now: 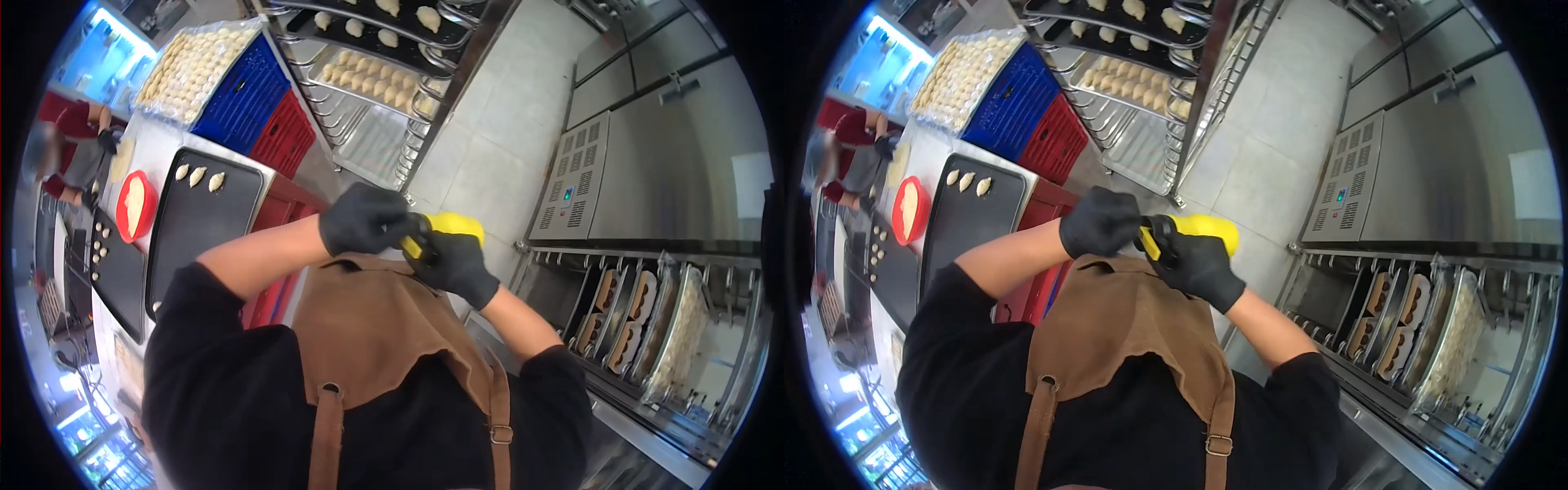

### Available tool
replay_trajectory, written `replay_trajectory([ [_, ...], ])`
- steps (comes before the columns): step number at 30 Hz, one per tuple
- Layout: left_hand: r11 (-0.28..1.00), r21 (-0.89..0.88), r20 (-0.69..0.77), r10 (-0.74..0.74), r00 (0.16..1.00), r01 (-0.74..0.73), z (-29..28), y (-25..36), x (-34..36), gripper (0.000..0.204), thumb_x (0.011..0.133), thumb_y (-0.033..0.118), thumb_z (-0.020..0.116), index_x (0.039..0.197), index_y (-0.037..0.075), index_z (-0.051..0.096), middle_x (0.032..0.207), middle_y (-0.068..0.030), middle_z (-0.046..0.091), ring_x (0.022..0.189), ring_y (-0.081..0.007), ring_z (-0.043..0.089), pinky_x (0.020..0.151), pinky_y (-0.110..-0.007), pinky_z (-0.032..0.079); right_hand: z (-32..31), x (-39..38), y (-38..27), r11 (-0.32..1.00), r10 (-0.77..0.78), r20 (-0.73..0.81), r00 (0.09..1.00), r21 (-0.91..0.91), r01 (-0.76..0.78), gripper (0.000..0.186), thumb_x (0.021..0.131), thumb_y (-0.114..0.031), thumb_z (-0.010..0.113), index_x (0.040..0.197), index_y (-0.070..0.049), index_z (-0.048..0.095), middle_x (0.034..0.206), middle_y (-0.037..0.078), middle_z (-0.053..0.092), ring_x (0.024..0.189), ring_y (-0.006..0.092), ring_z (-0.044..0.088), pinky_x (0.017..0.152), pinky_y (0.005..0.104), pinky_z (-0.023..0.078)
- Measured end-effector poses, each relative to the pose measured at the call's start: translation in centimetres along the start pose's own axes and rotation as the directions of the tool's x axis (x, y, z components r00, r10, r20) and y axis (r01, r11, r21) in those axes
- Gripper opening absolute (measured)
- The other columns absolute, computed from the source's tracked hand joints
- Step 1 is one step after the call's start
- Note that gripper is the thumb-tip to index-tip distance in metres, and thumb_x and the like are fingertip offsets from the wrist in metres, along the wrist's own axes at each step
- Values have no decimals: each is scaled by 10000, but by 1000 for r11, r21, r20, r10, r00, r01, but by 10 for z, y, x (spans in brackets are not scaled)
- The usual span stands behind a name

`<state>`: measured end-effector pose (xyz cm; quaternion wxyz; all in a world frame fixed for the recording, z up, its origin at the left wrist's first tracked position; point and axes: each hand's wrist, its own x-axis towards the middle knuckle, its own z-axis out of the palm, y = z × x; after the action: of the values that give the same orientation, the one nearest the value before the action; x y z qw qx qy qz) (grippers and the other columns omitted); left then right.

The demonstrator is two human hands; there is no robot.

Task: Shaping pieces of dough, coating them, and arranging them on baking trays in a bakery.

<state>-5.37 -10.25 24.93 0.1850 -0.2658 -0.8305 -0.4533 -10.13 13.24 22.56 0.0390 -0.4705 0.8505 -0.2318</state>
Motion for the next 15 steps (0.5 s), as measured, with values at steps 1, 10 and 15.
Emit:
replay_trajectory([
  [1, 1000, -2, 36, -23, 999, 23, 0, -9, -6, 168, 795, 171, 656, 685, 91, 557, 683, -88, 570, 550, -328, 495, 543, -367, 415, 0, -3, 1, 999, 35, 4, 999, -10, -35, 290, 833, -369, 710, 1036, -162, 699, 761, 58, 685, 545, 288, 585, 506, 353, 453],
  [10, 940, 121, 385, 253, 888, -320, -9, -7, 4, 175, 752, 186, 702, 661, 111, 573, 631, -53, 523, 515, -297, 482, 524, -355, 408, -5, -41, 21, 994, 103, 37, 994, 25, -104, 315, 858, -329, 681, 1118, -152, 671, 788, 57, 689, 572, 290, 602, 518, 374, 467],
  [15, 982, -109, 416, 184, 891, -152, -18, 17, 3, 151, 742, 178, 661, 648, 112, 562, 631, -54, 522, 508, -299, 454, 519, -364, 396, -39, -50, 8, 971, 21, -125, 992, 240, 10, 278, 861, -293, 675, 1097, -145, 671, 861, 47, 704, 594, 285, 612, 527, 368, 477],
])
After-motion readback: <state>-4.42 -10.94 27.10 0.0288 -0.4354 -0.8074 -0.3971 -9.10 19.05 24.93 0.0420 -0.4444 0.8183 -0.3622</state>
